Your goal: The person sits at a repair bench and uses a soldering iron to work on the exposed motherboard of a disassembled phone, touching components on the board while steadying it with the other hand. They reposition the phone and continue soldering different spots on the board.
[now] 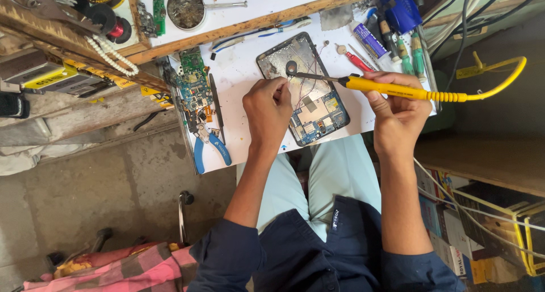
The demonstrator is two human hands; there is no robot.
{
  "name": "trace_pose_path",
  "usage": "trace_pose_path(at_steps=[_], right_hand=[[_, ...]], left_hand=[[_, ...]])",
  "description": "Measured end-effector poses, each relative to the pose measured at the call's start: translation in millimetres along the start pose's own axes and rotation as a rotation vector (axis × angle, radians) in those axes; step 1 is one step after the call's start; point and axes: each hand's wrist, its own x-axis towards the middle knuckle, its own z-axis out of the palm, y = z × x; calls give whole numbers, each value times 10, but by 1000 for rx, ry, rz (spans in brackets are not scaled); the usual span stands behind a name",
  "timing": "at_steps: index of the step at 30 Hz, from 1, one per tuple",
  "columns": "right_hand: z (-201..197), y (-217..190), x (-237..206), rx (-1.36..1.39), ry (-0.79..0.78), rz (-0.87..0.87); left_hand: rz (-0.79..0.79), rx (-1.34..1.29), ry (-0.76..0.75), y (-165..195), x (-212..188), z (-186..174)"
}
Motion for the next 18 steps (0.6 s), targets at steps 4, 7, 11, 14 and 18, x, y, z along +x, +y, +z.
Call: trace_pose_path(at_steps=[4, 7, 11, 14, 18], right_hand=[[0, 1, 8, 5, 1, -14], [-2, -9, 8, 20, 4, -11], [-1, -13, 6, 22, 20, -11], [-3, -20, 3, 41, 33, -4], [-6, -21, 0, 57, 31, 1]], left_hand=[[-3, 5, -3, -13, -3, 1], [-4, -5, 5, -23, -10, 13], [-2, -27, 23, -46, -27, 28], [-8, -51, 30, -64, -33, 35], [-6, -54, 29, -77, -31, 39]])
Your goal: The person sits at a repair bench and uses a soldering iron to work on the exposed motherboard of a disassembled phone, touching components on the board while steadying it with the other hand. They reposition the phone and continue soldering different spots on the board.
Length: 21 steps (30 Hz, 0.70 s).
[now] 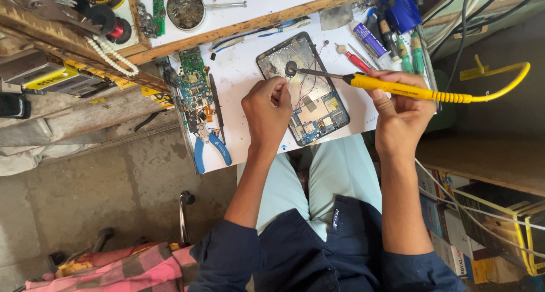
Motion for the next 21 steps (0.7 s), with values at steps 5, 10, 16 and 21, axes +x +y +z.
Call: trace_pose_path(at_steps=[5, 10, 16, 21], right_hand=[[12, 19, 0, -12, -5, -1], [14, 28, 3, -26, -22, -7], [3, 33, -4, -64, -30, -16], [3, 24, -5, -63, -24, -12]], left_hand=[[-13, 30, -8, 7, 8, -4], [-14, 47, -31, 14, 19, -19], [-11, 44, -27, 28, 12, -20], [-7, 44, -35, 33, 12, -29]])
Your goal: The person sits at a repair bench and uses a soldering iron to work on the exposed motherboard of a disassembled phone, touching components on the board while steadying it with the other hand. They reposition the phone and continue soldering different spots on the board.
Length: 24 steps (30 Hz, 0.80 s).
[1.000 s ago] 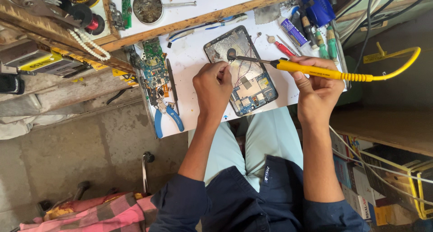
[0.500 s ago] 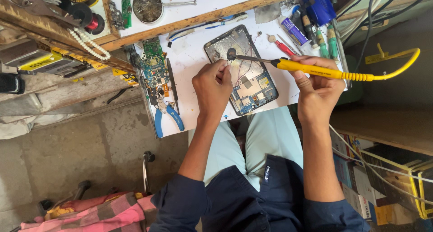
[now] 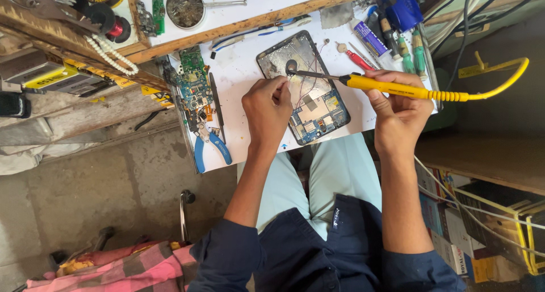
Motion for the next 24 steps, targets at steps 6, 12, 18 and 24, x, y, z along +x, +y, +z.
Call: trace_pose_path(at_steps=[6, 12, 18, 24], right_hand=[[5, -2, -3, -3, -3, 5], [2, -9, -4, -5, 0, 4], [8, -9, -6, -4, -3, 1], [4, -2, -1, -2, -4, -4]], left_hand=[[12, 10, 6, -10, 2, 4], [15, 14, 7, -16, -8, 5], [21, 7, 12, -17, -3, 5], [-1, 14, 2, -1, 5, 5]])
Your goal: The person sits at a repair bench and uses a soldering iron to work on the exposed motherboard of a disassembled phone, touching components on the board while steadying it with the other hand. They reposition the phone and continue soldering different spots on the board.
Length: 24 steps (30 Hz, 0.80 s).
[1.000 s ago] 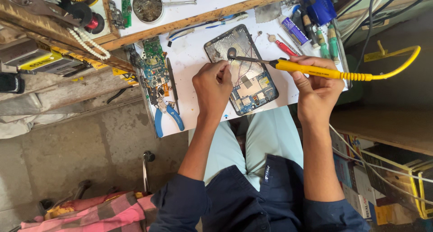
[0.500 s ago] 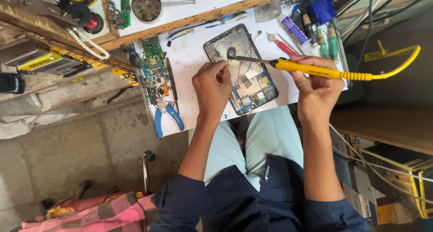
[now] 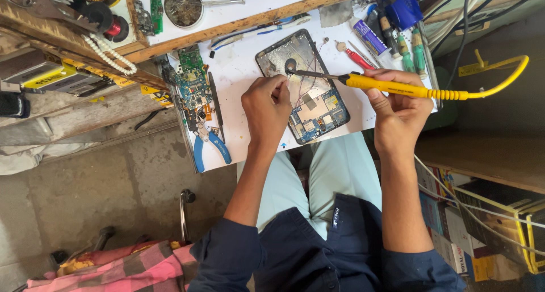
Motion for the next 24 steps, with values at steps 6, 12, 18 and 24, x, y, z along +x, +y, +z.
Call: trace_pose_path(at_steps=[6, 12, 18, 24], right_hand=[[-4, -10, 1, 3, 2, 8], [-6, -3, 0, -20, -4, 0], [-16, -2, 11, -25, -14, 5], [-9, -13, 5, -36, -22, 11]], left_hand=[[14, -6, -10, 0, 25, -15], [-14, -7, -9, 3, 19, -2], [2, -15, -6, -10, 17, -7], [-5, -36, -14, -12, 10, -3]])
